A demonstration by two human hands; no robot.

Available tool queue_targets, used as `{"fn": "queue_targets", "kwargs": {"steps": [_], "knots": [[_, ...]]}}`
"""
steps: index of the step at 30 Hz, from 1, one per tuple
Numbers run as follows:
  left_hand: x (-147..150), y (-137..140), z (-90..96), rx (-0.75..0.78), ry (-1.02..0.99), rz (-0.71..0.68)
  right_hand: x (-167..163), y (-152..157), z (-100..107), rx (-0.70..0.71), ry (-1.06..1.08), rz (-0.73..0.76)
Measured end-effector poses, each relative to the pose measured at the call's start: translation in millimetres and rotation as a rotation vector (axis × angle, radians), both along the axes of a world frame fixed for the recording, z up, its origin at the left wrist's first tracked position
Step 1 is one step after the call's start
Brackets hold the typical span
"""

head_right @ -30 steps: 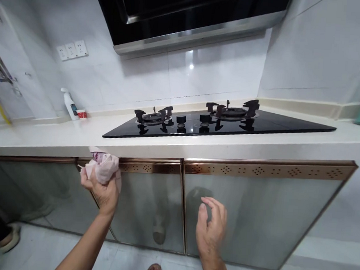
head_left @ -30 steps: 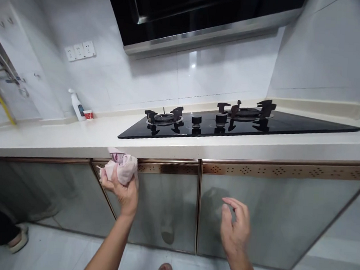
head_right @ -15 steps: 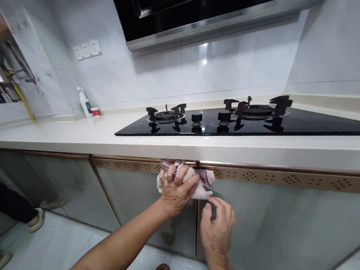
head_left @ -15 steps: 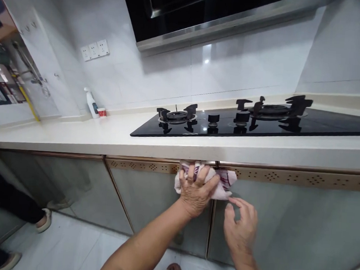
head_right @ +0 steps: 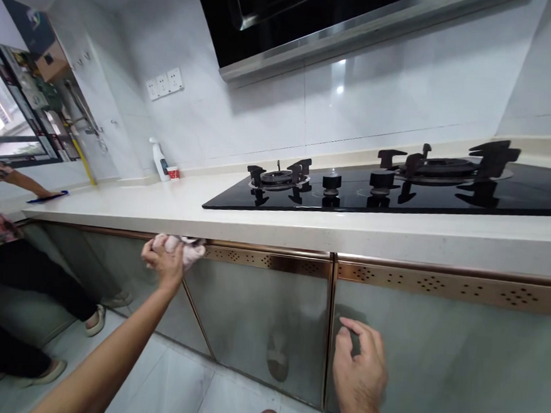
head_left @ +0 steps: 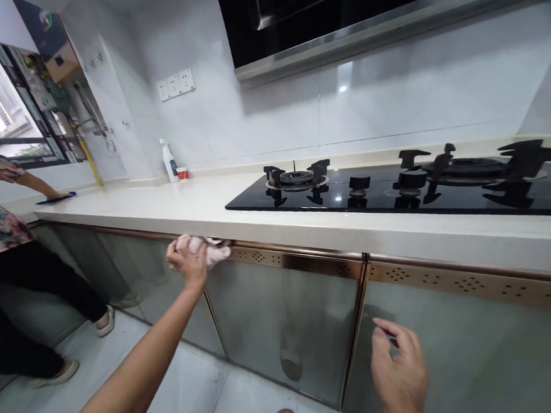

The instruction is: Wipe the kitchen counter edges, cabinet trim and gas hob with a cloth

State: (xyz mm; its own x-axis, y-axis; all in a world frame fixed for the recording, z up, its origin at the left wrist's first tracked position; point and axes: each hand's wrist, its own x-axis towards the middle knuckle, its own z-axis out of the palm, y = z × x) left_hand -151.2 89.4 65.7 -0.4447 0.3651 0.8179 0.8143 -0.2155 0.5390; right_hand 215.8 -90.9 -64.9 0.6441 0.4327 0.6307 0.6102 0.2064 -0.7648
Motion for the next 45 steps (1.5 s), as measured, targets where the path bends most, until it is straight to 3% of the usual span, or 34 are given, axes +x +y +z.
{"fn": "queue_targets", "kwargs": {"steps": [4,6,9,11,14,18,21,23,25,29,33,36,39,42,45], "knots": [[-16.3,1.6,25.1,-0.161,-0.281,0.076,0.6,-1.4,0.2,-0.097,0.124,0.025],[-1.0,1.0,28.7,-0.194,-0.332,0.077,-1.6,-0.5,0.9,-0.139,0.203,0.030],[41.2,-3.8,15.9,-0.219,-0.310,0.066,-7.9,1.5,1.8,-0.192,0.302,0.059],[74.5,-11.8,-1.1,-0.206,-0.198,0.045,-12.5,2.4,1.3,-0.233,0.326,0.082],[119.3,-30.4,-25.6,-0.048,0.108,-0.034,-17.8,3.2,-2.3,-0.285,0.304,0.095],[146.9,-48.9,-39.0,0.183,0.603,-0.255,-20.7,5.5,-9.0,-0.324,0.280,0.100],[133.8,-42.3,-38.6,0.296,0.830,-0.391,-20.4,7.5,-11.8,-0.343,0.268,0.107],[108.9,-29.9,-37.0,0.310,0.824,-0.417,-18.2,7.4,-11.9,-0.349,0.263,0.119],[74.4,-16.6,-33.5,0.252,0.695,-0.364,-14.1,5.4,-11.1,-0.367,0.269,0.129],[3.4,-1.7,-11.2,-0.052,0.226,-0.110,-4.7,-0.9,-7.2,-0.368,0.293,0.146],[-21.0,-0.4,17.7,-0.178,-0.101,0.021,-5.2,-2.9,-0.8,-0.323,0.305,0.148],[-0.7,-0.6,19.7,-0.135,-0.248,0.046,-12.0,-1.2,3.2,-0.279,0.299,0.147],[42.5,-5.4,2.5,-0.107,-0.225,0.023,-17.7,0.6,2.2,-0.277,0.289,0.175],[101.3,-20.7,-22.8,0.014,-0.059,-0.067,-17.7,3.5,-5.0,-0.273,0.269,0.170],[156.8,-40.5,-46.5,0.204,0.278,-0.188,-12.6,8.7,-12.6,-0.263,0.228,0.119]]}}
